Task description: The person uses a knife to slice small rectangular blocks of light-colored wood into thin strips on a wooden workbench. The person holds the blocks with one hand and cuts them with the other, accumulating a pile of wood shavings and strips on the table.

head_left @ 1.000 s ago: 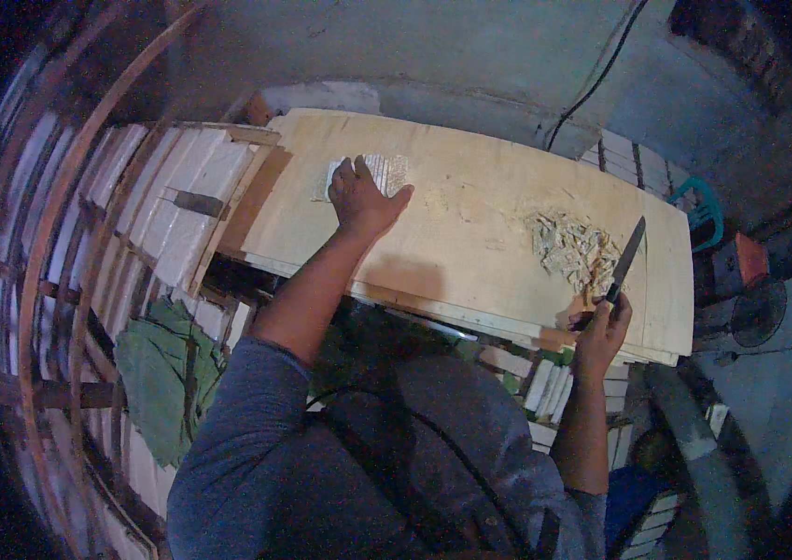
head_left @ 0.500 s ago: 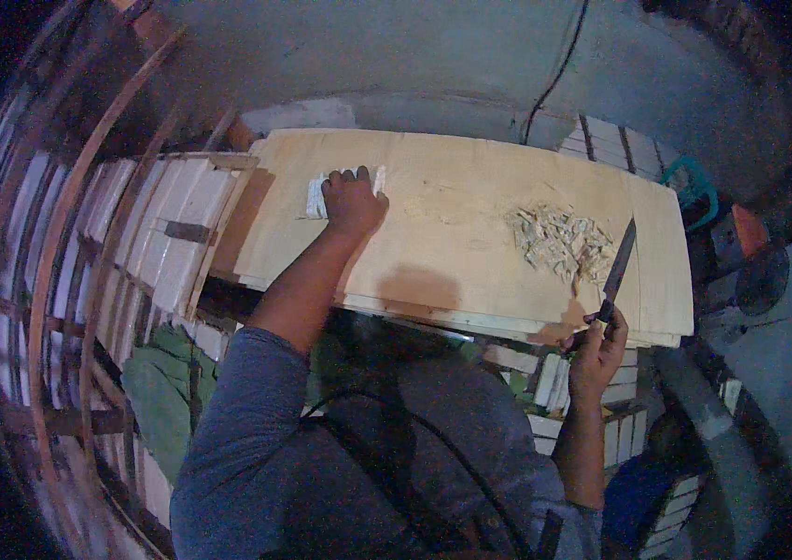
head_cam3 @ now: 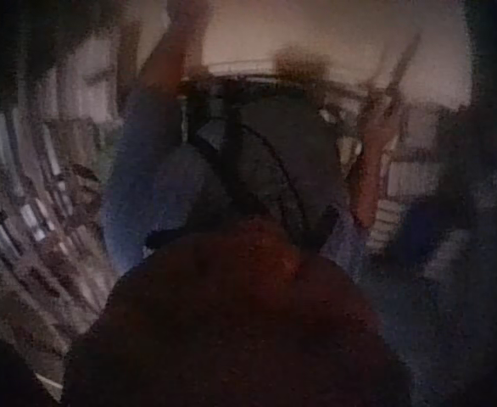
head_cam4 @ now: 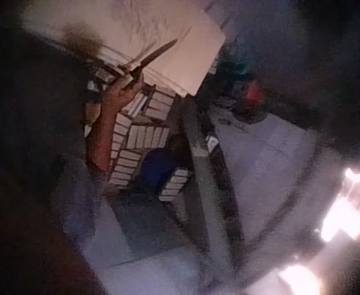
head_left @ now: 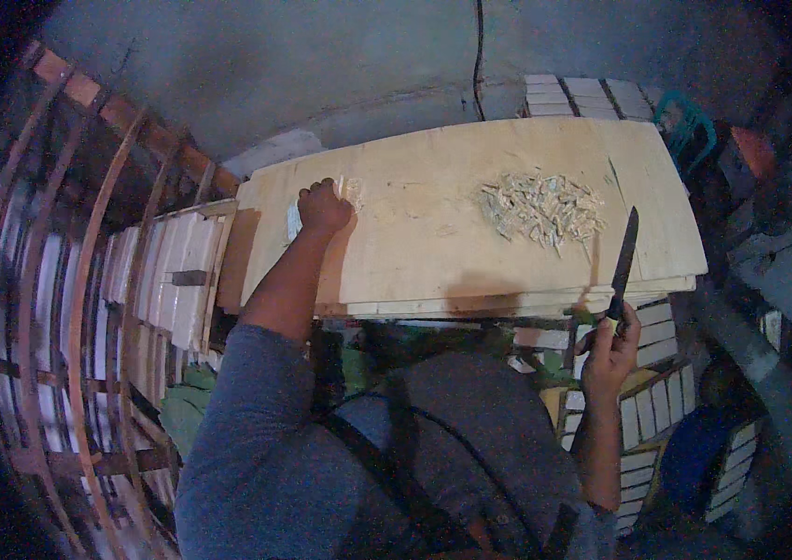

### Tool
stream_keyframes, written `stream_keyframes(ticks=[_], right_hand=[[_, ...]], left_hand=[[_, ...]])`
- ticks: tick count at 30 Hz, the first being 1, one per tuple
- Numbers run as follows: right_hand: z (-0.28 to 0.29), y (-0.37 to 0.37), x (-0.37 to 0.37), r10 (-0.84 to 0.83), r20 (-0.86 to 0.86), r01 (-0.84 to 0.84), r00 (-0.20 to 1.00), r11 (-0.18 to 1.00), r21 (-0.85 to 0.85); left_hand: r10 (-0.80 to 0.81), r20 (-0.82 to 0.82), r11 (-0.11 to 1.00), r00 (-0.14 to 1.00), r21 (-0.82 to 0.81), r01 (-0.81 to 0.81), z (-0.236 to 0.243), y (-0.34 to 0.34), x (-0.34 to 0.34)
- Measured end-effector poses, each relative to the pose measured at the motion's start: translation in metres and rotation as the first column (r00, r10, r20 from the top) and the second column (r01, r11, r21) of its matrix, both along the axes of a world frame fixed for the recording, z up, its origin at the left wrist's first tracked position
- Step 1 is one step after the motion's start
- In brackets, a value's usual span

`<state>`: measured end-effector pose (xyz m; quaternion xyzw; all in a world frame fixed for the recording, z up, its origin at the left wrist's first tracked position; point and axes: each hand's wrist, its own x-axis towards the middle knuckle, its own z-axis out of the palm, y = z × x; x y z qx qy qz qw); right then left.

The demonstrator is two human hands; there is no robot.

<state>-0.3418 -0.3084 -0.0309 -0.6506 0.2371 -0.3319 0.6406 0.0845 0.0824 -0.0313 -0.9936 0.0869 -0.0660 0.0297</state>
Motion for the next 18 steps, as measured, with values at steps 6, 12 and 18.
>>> stream_keyframes(ticks=[6, 12, 18], right_hand=[[0.0, -0.006, -0.009, 0.015, -0.045, -0.015, 0.999, 1.0, -0.005], [-0.002, -0.007, -0.005, 0.037, -0.037, -0.04, 0.999, 0.995, -0.091], [-0.003, -0.009, -0.008, 0.054, -0.063, -0.062, 0.997, 0.988, -0.138]], left_hand=[[0.114, -0.028, 0.993, 0.993, 0.036, -0.113, 0.004, -0.031, -0.02], [0.152, -0.068, 0.986, 0.986, -0.053, -0.156, 0.011, -0.052, -0.03], [0.092, -0.153, 0.992, 0.984, -0.075, -0.105, 0.029, -0.03, -0.006]])
